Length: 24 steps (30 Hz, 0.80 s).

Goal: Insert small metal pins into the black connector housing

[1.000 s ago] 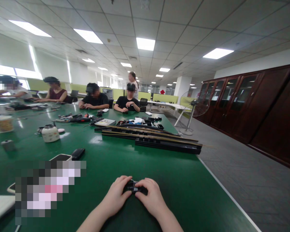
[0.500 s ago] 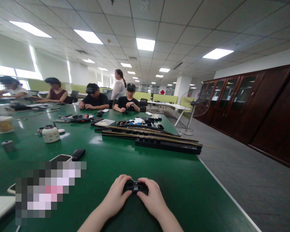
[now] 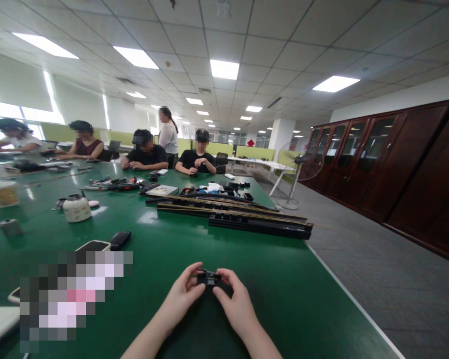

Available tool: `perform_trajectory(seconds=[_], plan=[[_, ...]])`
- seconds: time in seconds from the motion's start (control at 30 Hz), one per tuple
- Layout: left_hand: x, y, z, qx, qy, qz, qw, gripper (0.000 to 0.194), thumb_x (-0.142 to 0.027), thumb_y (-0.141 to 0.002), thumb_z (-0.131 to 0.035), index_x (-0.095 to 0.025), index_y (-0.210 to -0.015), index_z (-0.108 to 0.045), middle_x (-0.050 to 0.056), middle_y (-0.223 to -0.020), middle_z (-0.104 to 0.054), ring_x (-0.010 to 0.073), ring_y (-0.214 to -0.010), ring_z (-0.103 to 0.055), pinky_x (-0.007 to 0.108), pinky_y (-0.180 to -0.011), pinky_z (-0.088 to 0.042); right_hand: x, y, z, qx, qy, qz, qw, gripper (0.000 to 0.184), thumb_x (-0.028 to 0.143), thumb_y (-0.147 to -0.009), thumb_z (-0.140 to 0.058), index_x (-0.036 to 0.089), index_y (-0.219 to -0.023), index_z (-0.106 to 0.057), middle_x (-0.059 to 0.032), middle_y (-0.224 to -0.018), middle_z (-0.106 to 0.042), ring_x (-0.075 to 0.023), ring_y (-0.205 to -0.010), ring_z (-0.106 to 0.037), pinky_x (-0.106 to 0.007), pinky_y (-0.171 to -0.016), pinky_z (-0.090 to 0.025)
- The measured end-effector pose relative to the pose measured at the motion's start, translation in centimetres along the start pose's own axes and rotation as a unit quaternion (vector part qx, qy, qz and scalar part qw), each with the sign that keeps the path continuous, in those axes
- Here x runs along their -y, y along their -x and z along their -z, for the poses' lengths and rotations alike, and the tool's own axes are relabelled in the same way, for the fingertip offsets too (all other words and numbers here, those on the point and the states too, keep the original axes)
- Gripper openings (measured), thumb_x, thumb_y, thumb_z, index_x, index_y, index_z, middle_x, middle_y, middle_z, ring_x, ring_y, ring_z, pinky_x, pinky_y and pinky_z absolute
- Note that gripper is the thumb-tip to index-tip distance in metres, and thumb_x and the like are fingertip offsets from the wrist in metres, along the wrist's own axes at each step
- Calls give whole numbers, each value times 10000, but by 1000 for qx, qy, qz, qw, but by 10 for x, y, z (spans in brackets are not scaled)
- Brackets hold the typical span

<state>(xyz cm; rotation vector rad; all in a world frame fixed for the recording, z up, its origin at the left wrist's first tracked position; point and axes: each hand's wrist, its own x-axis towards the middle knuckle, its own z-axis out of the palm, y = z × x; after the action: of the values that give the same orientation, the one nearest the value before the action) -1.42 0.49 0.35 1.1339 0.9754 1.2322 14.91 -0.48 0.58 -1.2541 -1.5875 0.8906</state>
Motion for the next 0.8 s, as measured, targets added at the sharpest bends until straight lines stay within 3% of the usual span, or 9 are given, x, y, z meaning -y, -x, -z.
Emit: perform_trajectory(seconds=[0.1, 0.27, 0.43, 0.8], plan=[[-4, 3, -7, -22, 143, 63, 987, 395, -290, -706, -657, -209, -1070, -526, 51, -1004, -630, 182, -856, -620, 280, -729, -472, 2, -1, -1, -12, -18, 7, 1000, 333, 193, -697, -571, 217, -1029, -562, -38, -1065, -630, -196, -1016, -569, -355, -936, -413], [-9, 8, -16, -19, 337, 185, 923, 382, -409, -853, -435, -146, -1127, -479, 93, -888, -668, 172, -745, -654, 309, -741, -491, 10, 3, 1, 15, -17, 28, 999, 316, 173, -701, -559, 218, -1013, -578, -35, -1042, -641, -188, -1026, -565, -358, -961, -394], [-4, 7, -11, 43, 381, 236, 893, 488, -464, -859, -370, -182, -1257, -363, 111, -920, -669, 224, -778, -663, 400, -779, -476, 11, 8, 0, 61, 40, 34, 997, 297, 144, -710, -521, 236, -972, -627, -46, -1159, -586, -199, -1124, -505, -382, -998, -351], [-4, 5, -14, -13, 401, 263, 877, 300, -203, -839, -388, -78, -1085, -507, 119, -820, -684, 256, -831, -667, 375, -711, -514, 16, 9, -3, 57, 63, 30, 996, 262, 155, -656, -595, 242, -895, -657, -44, -1090, -619, -208, -1097, -514, -367, -970, -363]])
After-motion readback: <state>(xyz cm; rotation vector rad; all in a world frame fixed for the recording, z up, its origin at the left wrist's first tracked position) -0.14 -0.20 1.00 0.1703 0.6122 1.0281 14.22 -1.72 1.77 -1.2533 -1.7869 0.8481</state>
